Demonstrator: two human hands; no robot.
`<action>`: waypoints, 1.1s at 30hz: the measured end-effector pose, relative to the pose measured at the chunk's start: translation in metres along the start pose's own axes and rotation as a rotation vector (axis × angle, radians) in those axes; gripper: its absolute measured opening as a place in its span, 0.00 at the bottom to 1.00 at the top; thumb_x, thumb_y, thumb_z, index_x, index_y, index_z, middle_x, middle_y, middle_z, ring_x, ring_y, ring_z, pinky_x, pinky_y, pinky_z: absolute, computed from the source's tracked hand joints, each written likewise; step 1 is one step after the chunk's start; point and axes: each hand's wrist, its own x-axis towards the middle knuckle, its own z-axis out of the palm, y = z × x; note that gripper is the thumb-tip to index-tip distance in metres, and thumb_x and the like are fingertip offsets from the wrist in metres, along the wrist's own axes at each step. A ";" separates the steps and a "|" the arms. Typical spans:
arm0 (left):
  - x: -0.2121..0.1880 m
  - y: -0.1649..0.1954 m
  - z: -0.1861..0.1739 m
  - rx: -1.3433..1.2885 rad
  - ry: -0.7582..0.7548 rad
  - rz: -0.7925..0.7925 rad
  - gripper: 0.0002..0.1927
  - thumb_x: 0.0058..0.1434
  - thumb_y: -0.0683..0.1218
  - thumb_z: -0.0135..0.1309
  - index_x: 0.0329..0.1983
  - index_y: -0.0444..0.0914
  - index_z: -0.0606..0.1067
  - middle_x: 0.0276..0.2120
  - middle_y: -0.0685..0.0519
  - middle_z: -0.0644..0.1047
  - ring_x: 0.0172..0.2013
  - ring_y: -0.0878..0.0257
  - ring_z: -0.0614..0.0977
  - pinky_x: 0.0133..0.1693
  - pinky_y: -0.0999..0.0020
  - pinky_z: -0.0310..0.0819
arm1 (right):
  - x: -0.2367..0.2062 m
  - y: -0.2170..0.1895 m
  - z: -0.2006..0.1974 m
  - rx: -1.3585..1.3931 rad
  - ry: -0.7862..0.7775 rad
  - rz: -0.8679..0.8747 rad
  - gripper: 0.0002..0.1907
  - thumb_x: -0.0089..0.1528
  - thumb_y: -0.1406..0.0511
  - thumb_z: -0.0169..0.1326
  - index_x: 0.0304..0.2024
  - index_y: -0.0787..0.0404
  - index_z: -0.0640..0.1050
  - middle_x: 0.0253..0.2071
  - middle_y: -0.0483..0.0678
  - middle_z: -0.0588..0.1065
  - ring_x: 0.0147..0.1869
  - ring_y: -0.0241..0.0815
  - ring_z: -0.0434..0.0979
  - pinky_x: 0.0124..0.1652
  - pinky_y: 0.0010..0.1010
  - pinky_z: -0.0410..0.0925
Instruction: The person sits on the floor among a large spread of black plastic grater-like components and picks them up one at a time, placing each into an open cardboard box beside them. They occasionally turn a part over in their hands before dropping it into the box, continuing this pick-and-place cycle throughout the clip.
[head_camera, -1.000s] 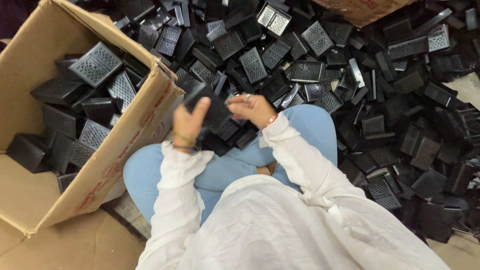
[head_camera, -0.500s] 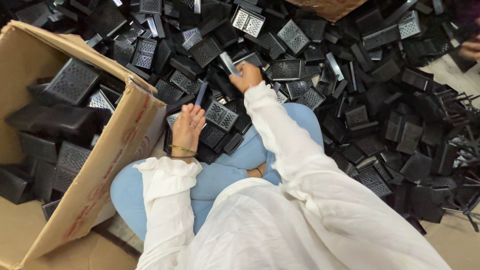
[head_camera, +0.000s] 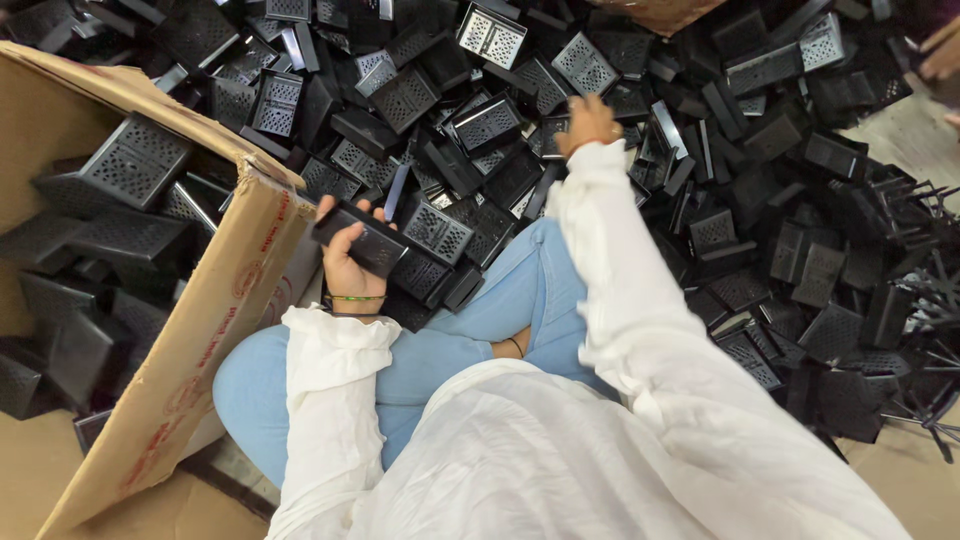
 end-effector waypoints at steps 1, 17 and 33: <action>0.003 -0.002 0.000 -0.014 -0.022 -0.006 0.31 0.59 0.37 0.50 0.66 0.50 0.64 0.50 0.47 0.78 0.48 0.51 0.82 0.51 0.47 0.79 | 0.013 0.020 0.011 -0.092 0.011 0.030 0.40 0.40 0.61 0.73 0.57 0.57 0.78 0.60 0.60 0.71 0.61 0.66 0.69 0.54 0.59 0.65; 0.023 -0.019 -0.018 0.032 0.072 -0.012 0.12 0.70 0.47 0.52 0.55 0.44 0.69 0.45 0.48 0.80 0.44 0.52 0.82 0.46 0.53 0.80 | 0.015 0.012 -0.008 0.756 -0.030 0.220 0.11 0.61 0.65 0.63 0.42 0.66 0.83 0.40 0.57 0.83 0.42 0.41 0.85 0.46 0.32 0.76; 0.040 -0.022 -0.018 0.143 0.144 -0.012 0.32 0.68 0.70 0.42 0.56 0.39 0.72 0.43 0.48 0.81 0.41 0.56 0.83 0.45 0.59 0.81 | 0.042 0.014 0.047 -0.093 -0.247 0.075 0.49 0.42 0.59 0.75 0.62 0.67 0.71 0.57 0.66 0.68 0.60 0.67 0.67 0.54 0.47 0.69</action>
